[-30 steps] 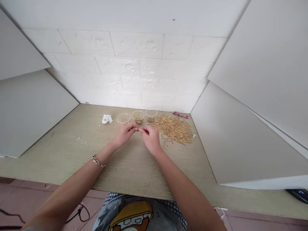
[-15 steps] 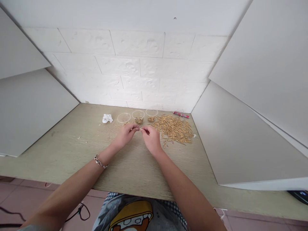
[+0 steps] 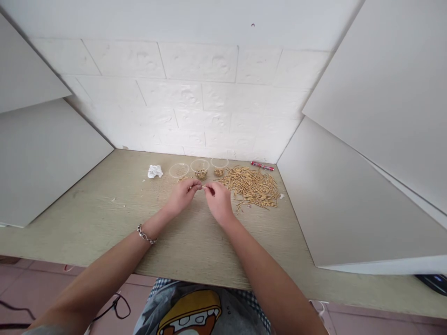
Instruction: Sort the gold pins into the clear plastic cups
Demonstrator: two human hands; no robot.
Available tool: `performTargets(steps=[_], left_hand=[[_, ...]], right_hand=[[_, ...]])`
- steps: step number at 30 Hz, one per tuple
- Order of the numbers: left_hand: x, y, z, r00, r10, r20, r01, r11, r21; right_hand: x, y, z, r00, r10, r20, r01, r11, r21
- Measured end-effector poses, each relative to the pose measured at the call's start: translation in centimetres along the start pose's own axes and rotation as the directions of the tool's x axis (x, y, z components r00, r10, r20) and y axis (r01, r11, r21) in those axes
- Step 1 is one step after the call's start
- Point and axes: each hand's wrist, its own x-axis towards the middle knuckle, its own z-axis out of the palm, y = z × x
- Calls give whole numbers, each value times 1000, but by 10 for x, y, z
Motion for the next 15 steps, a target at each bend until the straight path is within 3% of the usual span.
performTargets(steps=[15], left_hand=[[0,4,3,991,-133,0,132,985,-113]], right_hand=[[1,-2,-2,1000,5,28,-6,1000,18]])
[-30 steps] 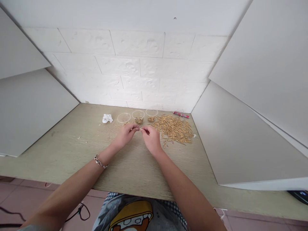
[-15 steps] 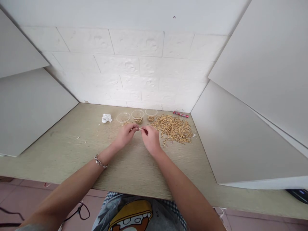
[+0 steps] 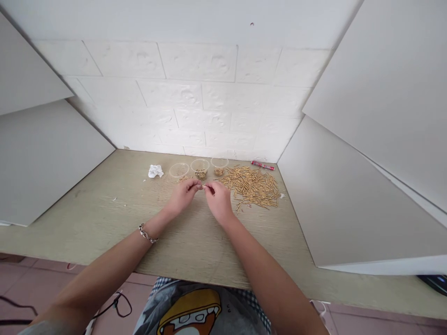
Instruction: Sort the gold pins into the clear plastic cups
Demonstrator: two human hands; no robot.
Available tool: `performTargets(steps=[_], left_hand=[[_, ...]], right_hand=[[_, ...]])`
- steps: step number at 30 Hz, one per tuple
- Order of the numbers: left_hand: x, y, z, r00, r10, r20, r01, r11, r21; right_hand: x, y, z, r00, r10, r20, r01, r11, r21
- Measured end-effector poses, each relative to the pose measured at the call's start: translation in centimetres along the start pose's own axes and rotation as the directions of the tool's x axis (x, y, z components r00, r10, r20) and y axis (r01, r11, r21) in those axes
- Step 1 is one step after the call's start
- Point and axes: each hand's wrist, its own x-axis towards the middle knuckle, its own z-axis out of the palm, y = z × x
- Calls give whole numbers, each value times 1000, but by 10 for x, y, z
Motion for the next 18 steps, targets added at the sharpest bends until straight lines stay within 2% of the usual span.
performTargets(steps=[8,18], left_hand=[[0,-2,3,1000,-22,7,23,999,-25],[2,-4,-2,999,34,-18,-34,999,-10]], right_hand=[[3,4,-1,1000,-18,16,18,999,-28],[3,0,-2,999,-45,-14,44,999,-6]])
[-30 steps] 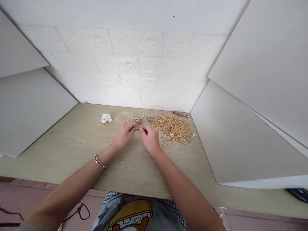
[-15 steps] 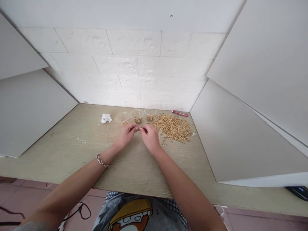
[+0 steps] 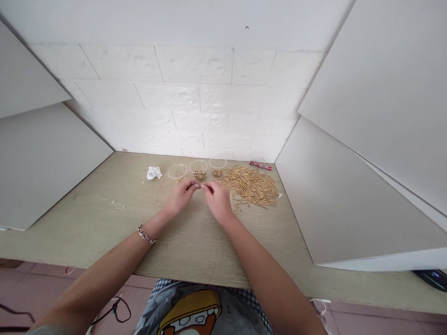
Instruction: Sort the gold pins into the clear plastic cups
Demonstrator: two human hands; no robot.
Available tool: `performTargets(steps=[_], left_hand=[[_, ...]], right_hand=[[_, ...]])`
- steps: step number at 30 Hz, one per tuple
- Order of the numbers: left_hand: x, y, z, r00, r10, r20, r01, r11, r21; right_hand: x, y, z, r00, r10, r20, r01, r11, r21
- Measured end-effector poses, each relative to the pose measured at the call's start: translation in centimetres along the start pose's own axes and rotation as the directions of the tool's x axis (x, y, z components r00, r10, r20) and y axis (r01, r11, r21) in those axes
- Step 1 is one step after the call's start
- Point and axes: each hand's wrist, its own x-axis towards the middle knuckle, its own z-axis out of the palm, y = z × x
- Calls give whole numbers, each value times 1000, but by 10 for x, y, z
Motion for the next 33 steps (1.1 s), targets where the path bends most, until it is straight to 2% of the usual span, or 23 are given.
performTargets(steps=[17,27,33], left_hand=[[0,2,-2,1000,7,-23,-6,1000,28],[1,0,-3,1000,18,24,-18,1000,-26],[2,2,-5,998,30,51,-30,999,-12]], right_hand=[[-1,-2,-2,999,47,-18,-47,999,12],[-1,-3,0,985,173,27,-175,970,168],[-1,-4,-1,979,198,55,-205,961,186]])
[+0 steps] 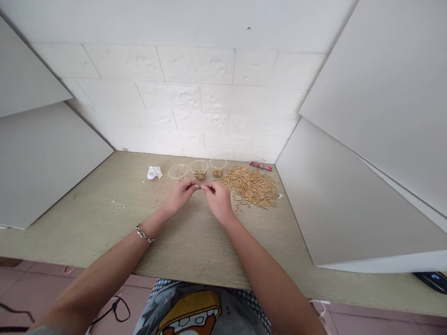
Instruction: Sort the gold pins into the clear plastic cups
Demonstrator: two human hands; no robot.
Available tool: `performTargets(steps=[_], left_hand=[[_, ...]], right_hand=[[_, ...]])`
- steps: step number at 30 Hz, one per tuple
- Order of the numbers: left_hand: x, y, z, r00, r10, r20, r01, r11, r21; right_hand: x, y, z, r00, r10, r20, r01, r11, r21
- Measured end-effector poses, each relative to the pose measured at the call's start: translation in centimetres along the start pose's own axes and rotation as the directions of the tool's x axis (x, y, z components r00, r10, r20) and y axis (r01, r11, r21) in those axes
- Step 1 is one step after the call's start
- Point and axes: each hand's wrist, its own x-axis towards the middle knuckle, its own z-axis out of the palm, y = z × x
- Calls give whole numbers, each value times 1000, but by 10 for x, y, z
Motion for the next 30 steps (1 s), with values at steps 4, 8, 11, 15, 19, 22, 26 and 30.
performTargets(steps=[4,8,11,15,19,22,26,30], left_hand=[[0,1,-3,999,-11,34,11,1000,6],[2,-3,-5,998,3,66,-1,1000,-27],[3,-7,-6,996,30,85,-26,998,-56],[3,-8,-7,994,51,97,-45,997,-58],[2,-6,-8,994,61,91,-62,998,6],[2,-4,-9,995,71,76,-77,993,85],[1,-4,-8,993,109,45,-114,984,137],[0,-5,-5,988,153,3,-152,976,158]], right_hand=[[1,0,-1,998,36,41,-37,999,23],[2,-1,-1,993,90,81,-98,990,100],[3,0,-1,985,131,113,-149,975,167],[6,4,-2,964,172,203,-222,942,253],[8,5,-4,959,168,230,-224,944,243],[8,4,-5,966,154,208,-193,964,185],[6,4,-5,979,112,168,-129,987,98],[4,5,-3,991,71,111,-78,995,57]])
